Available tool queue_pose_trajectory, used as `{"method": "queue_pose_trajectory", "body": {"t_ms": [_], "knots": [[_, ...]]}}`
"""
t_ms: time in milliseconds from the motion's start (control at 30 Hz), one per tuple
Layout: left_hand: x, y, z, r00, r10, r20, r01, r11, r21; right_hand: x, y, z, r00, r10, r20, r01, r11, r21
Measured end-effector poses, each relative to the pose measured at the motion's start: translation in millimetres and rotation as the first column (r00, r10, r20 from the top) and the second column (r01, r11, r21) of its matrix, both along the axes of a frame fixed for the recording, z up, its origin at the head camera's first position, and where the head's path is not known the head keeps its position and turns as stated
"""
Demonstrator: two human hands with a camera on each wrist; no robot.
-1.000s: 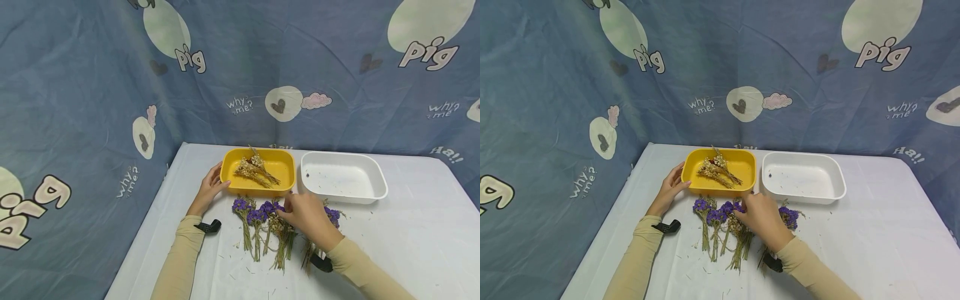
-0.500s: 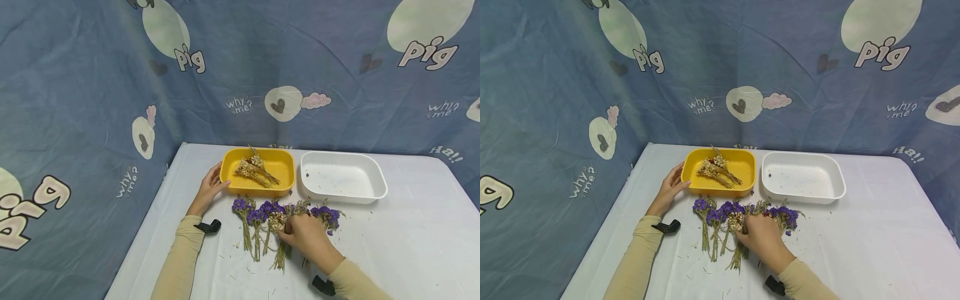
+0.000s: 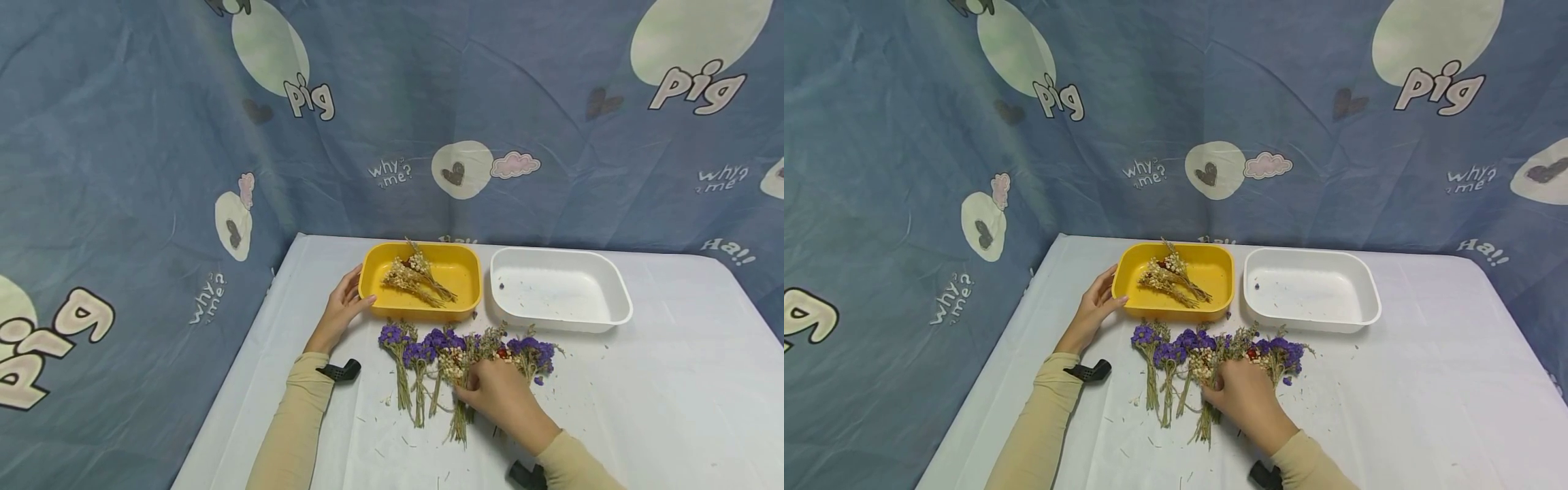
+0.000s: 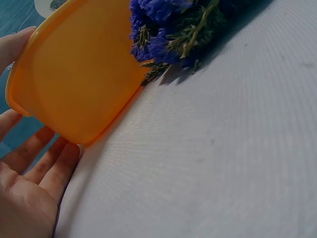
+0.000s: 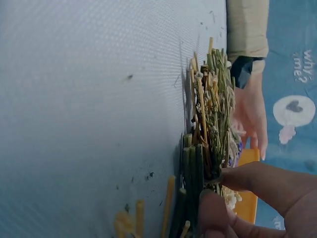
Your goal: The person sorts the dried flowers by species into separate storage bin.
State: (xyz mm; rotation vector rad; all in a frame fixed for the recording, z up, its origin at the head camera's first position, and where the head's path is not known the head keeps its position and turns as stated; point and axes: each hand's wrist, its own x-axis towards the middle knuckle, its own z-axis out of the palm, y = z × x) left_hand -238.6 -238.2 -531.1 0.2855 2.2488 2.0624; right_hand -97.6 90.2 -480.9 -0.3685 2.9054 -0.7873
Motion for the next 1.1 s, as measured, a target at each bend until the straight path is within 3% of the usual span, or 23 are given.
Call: {"method": "queue_pose_trajectory", "body": {"t_ms": [533,1100], "knots": [[1.3,0.1,1.9,1.000,0.003,0.001,-0.003,1.000,0.009,-1.8,13.6,-2.9,0.990,0.040,0.133,-0.006,0.970,-0.244],[0.6,0.7,3.1,1.000,-0.009,-0.013,0.009,1.000,0.002,-3.2,23.6,6.2,0.968,0.096,0.231,-0.013,0.942,-0.335]]}}
